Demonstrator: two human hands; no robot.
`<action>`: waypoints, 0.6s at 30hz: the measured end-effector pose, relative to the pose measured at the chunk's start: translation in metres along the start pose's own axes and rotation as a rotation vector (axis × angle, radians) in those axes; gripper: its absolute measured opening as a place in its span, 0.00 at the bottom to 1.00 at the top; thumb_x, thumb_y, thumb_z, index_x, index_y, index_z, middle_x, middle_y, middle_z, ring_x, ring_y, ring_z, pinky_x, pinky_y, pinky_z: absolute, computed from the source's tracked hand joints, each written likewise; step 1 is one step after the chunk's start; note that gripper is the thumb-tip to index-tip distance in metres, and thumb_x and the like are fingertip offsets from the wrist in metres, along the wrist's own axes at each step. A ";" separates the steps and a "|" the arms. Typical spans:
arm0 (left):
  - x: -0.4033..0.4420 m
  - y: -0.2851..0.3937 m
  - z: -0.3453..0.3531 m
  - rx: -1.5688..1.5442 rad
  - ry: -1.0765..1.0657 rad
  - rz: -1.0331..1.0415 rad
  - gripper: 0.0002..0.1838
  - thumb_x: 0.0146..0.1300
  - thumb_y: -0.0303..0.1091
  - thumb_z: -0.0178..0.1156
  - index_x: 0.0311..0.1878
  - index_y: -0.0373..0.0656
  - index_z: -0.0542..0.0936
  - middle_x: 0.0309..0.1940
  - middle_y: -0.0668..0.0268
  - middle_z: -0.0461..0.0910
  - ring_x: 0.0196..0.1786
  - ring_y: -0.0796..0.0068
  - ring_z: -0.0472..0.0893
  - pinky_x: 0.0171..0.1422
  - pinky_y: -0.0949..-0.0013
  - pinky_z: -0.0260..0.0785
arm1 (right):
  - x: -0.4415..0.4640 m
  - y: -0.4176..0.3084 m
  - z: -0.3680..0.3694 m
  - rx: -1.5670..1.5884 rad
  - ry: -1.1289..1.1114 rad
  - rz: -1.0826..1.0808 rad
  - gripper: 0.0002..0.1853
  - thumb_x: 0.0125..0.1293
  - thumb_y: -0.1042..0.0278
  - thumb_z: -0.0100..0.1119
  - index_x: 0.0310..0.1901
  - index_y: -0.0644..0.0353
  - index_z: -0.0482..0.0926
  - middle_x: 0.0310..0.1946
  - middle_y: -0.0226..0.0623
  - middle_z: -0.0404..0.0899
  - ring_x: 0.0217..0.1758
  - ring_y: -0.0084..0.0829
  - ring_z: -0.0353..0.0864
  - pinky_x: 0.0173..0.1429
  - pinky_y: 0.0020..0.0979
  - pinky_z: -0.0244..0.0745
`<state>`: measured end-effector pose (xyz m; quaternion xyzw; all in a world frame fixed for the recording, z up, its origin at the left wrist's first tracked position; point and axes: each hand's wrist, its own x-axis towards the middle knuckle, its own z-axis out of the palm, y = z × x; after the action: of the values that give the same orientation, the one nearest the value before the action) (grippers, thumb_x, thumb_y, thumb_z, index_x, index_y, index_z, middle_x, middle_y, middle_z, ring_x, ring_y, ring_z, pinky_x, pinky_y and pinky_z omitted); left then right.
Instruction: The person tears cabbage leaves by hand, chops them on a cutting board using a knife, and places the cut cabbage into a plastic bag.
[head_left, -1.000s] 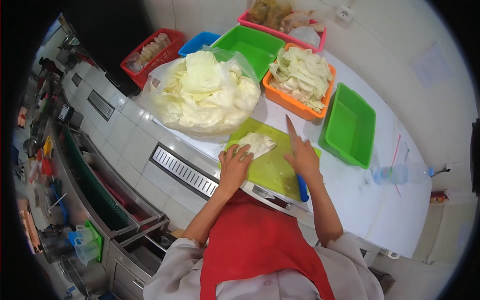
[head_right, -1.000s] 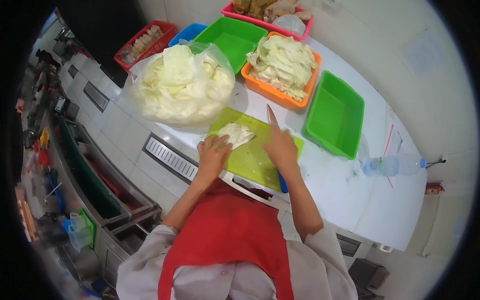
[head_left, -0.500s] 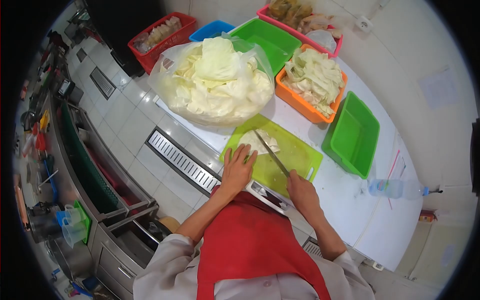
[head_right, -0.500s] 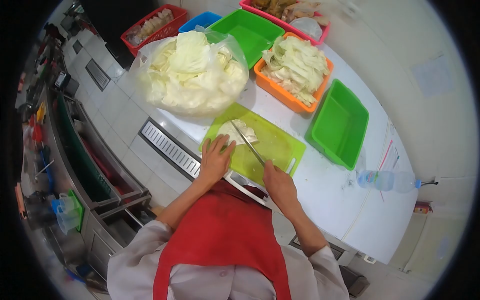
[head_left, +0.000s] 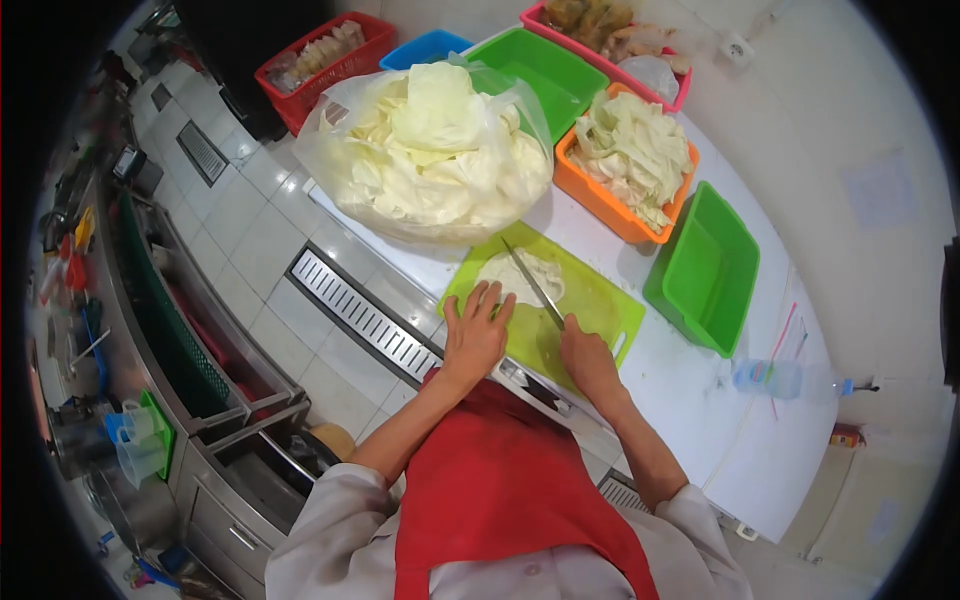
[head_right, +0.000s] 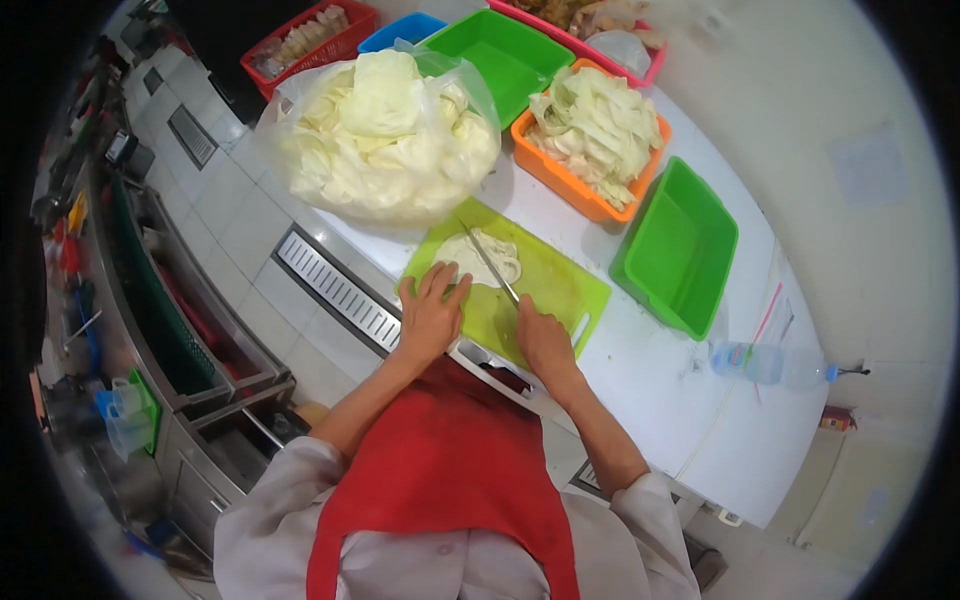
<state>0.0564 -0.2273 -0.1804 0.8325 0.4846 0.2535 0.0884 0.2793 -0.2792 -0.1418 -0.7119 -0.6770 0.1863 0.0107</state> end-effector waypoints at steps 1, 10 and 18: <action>0.001 0.001 -0.001 0.012 0.008 -0.004 0.30 0.58 0.29 0.71 0.67 0.51 0.84 0.71 0.61 0.76 0.76 0.58 0.73 0.72 0.37 0.58 | -0.003 0.004 -0.001 0.027 -0.016 -0.004 0.08 0.80 0.66 0.49 0.54 0.60 0.69 0.29 0.69 0.83 0.35 0.72 0.85 0.39 0.68 0.79; 0.014 -0.010 0.006 -0.039 0.041 0.043 0.20 0.61 0.31 0.69 0.58 0.47 0.86 0.62 0.61 0.79 0.70 0.58 0.75 0.70 0.39 0.61 | -0.164 0.039 -0.138 -0.022 -0.322 0.258 0.09 0.81 0.63 0.54 0.53 0.58 0.73 0.34 0.65 0.84 0.40 0.71 0.83 0.48 0.66 0.76; 0.023 -0.027 0.004 -0.148 0.069 0.201 0.13 0.62 0.29 0.66 0.51 0.45 0.86 0.62 0.59 0.82 0.70 0.55 0.77 0.74 0.43 0.64 | -0.074 0.002 -0.068 0.276 0.122 0.076 0.06 0.82 0.65 0.53 0.50 0.58 0.71 0.29 0.61 0.83 0.35 0.68 0.83 0.40 0.63 0.76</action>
<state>0.0468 -0.1940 -0.1864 0.8589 0.3813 0.3247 0.1070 0.2996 -0.3347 -0.0609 -0.7389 -0.6155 0.2343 0.1422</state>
